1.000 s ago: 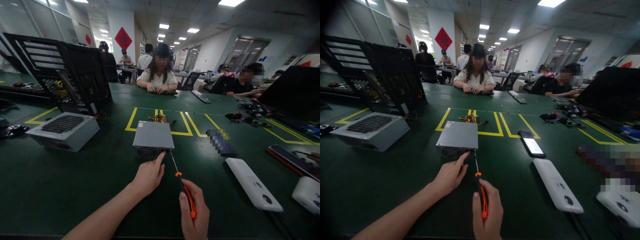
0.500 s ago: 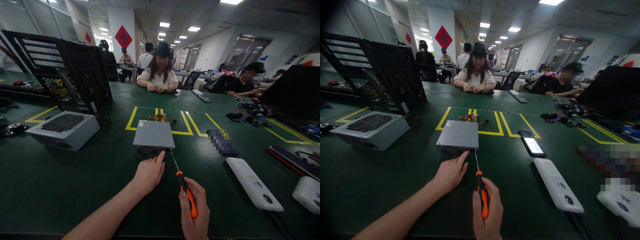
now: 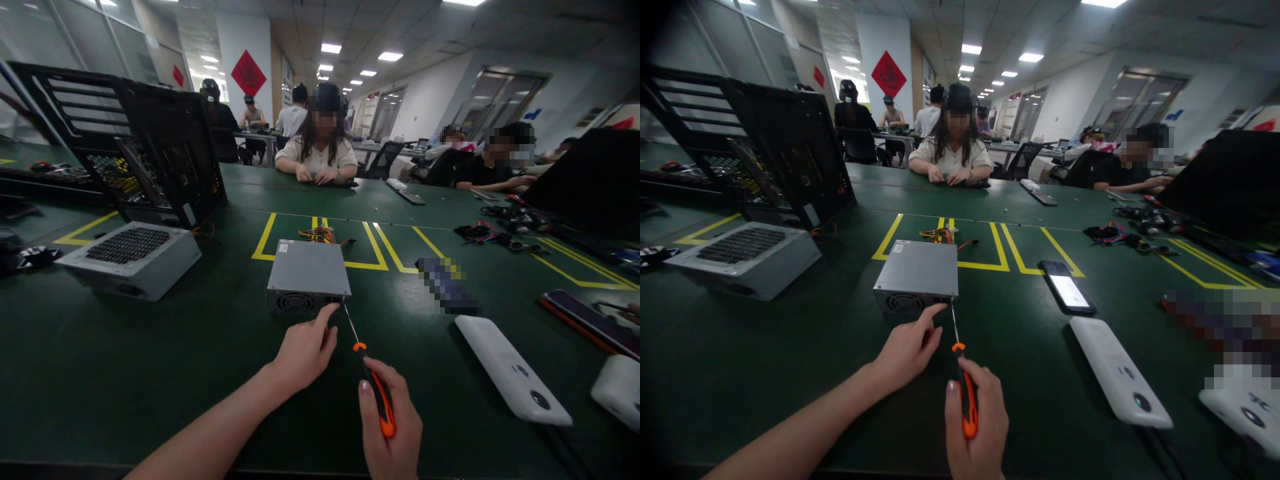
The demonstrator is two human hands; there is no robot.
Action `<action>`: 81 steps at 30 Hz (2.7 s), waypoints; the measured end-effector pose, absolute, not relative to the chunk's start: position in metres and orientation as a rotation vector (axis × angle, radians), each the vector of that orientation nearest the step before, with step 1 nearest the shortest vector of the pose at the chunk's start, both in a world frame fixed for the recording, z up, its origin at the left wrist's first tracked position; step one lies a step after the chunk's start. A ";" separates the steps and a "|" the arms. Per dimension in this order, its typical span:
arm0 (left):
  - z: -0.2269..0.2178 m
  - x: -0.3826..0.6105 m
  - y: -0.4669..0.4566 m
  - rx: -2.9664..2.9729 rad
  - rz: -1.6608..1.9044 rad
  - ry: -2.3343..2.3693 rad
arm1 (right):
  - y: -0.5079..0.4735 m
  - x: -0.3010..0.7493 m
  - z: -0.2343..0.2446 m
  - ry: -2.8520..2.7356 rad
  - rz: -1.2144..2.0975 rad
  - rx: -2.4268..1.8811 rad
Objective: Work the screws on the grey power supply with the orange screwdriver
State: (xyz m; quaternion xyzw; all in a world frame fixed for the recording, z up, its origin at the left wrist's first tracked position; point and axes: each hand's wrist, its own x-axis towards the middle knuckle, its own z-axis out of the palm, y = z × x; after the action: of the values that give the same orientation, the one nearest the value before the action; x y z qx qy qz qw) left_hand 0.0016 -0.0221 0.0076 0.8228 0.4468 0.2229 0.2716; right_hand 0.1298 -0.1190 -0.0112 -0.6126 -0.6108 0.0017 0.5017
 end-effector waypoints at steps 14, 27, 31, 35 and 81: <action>0.000 0.006 -0.021 1.742 0.769 0.922 | -0.122 0.128 -0.018 -1.284 0.186 -1.520; 0.001 0.006 -0.023 1.902 0.721 1.036 | -0.119 0.127 -0.012 -1.436 0.138 -1.428; -0.003 0.006 -0.024 1.988 0.770 1.088 | -0.116 0.131 -0.010 -1.613 0.011 -1.343; 0.002 0.002 -0.025 2.256 1.010 1.107 | -0.118 0.130 -0.013 -1.471 0.163 -1.410; 0.006 -0.001 -0.013 2.815 0.964 1.329 | -0.118 0.132 -0.012 -1.530 0.113 -1.379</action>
State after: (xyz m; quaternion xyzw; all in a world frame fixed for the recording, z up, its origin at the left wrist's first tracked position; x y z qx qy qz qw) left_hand -0.0010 -0.0126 0.0065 0.8624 0.4071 0.2952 -0.0586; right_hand 0.1324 -0.1178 -0.0116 -0.5734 -0.6364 0.0471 0.5137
